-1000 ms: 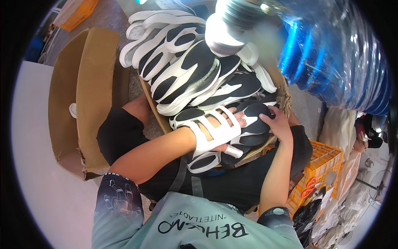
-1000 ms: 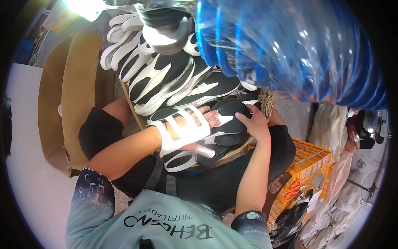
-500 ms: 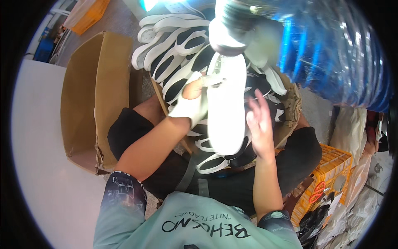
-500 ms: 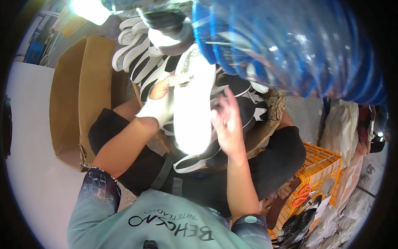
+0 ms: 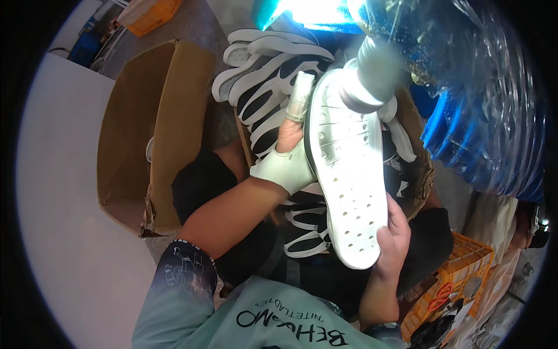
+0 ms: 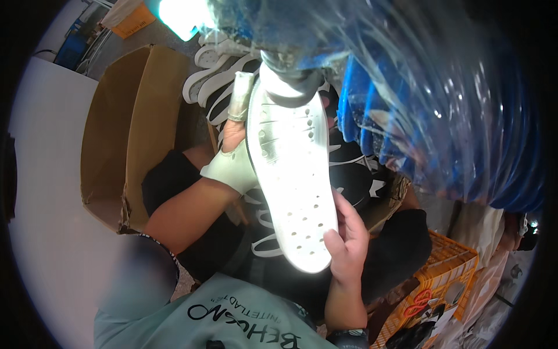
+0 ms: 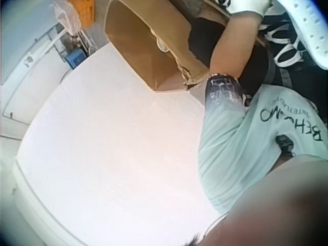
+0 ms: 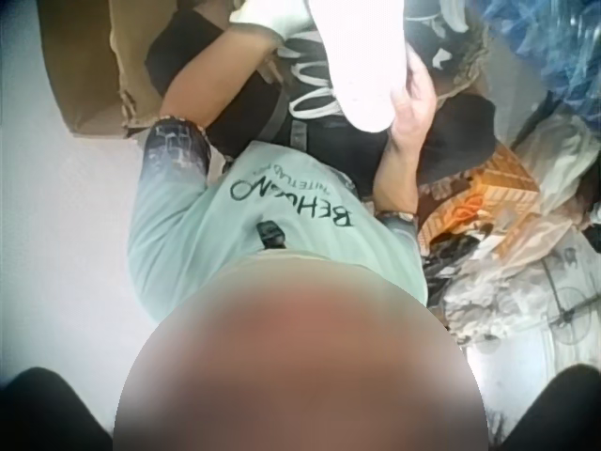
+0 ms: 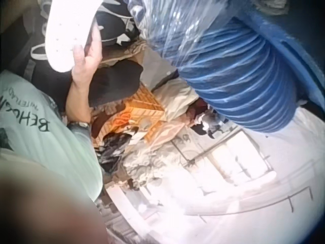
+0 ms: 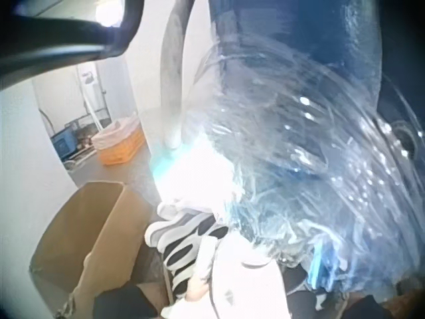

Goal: The person sits on the floor and repeatedly picks up white shoe soles from a cardboard box. They turn each sole over to view the bottom, then place it back into the box. The person continues this cycle for multiple soles throughout the clip.

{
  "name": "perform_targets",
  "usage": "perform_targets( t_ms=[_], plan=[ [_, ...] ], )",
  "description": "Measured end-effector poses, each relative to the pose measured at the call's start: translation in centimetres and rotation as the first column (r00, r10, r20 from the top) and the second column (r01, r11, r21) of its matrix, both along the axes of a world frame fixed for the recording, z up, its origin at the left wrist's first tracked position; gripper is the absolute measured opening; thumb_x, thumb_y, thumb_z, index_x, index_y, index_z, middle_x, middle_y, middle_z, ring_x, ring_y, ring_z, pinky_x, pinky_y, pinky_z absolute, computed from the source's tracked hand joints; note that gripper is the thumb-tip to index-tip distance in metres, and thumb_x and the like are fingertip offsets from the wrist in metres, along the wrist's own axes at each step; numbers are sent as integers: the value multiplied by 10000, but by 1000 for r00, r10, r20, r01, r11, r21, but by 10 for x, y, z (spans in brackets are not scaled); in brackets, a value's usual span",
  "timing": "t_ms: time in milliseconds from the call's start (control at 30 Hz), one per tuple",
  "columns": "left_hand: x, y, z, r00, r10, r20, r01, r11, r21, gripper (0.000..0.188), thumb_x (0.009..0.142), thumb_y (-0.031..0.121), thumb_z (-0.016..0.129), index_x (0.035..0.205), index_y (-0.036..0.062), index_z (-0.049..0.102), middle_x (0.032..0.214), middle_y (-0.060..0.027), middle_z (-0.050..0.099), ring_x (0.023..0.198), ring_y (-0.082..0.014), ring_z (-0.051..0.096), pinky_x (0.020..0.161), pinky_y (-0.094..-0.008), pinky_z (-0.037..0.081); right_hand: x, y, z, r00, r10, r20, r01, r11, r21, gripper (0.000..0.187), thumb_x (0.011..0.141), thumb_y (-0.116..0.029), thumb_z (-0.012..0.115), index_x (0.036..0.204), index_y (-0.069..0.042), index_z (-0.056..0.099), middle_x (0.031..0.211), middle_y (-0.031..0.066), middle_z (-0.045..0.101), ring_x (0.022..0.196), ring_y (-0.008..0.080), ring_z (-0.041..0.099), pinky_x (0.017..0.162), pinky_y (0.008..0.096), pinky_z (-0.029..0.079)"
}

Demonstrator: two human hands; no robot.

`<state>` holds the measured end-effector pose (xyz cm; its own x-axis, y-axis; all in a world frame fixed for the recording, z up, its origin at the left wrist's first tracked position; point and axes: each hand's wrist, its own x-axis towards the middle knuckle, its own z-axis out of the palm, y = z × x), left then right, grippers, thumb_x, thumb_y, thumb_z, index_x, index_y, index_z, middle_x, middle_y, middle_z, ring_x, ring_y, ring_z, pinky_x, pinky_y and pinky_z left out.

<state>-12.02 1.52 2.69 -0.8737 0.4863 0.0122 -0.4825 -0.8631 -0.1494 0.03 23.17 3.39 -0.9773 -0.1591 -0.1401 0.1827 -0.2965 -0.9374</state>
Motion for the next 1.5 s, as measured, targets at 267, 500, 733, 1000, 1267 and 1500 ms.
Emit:
perform_targets(
  t_ms=[267,500,733,1000,1267,1500],
  plan=[
    [7,7,3,967,166,-191,-220,926,-306,793,939,523,563,1515,27,338,1500,-225,418,1371,-357,446,1141,-522,394,23,12,-9,990,-119,-80,129,984,124,673,895,-217,625,1408,158,405,1352,246,554,1237,273,561,1086,376,397],
    [4,10,-7,936,158,-315,-254,923,-290,822,924,590,544,1512,48,353,1480,-242,432,1331,-413,473,1094,-548,436,13,-1,0,986,-163,-45,166,983,81,554,918,-139,557,1368,168,455,1294,243,596,1154,257,614,1031,357,448],
    [-11,-63,-1,930,344,-126,-366,861,-353,663,1003,562,429,1384,26,509,1278,-164,621,1064,-291,648,919,-427,564,-51,-17,-38,993,116,22,-118,978,173,482,943,-137,655,1380,21,527,1120,121,642,1025,149,602,813,266,515],
    [-22,-154,-22,786,554,-274,-586,809,-43,566,948,300,437,1421,-11,448,1257,-197,585,1038,-279,585,946,-438,476,-180,50,-155,976,-190,106,-56,247,967,656,852,-350,722,1345,44,542,1278,279,606,1124,347,621,984,386,469],
    [3,8,-78,431,-715,-551,-900,-296,-320,740,831,282,719,1434,-17,410,1281,-252,590,1146,-384,599,1000,-420,472,-141,35,-88,966,-256,-22,253,932,258,584,898,-102,703,1377,46,405,1114,178,625,894,267,696,642,394,623],
    [-16,-14,-46,778,-164,-607,-596,111,-795,426,895,128,640,1284,-29,568,1113,-143,686,1023,-245,671,899,-349,533,-68,-3,-43,969,-104,-225,223,760,610,691,923,-261,695,1466,30,381,1397,164,517,1281,261,505,1063,396,403]
  ],
)
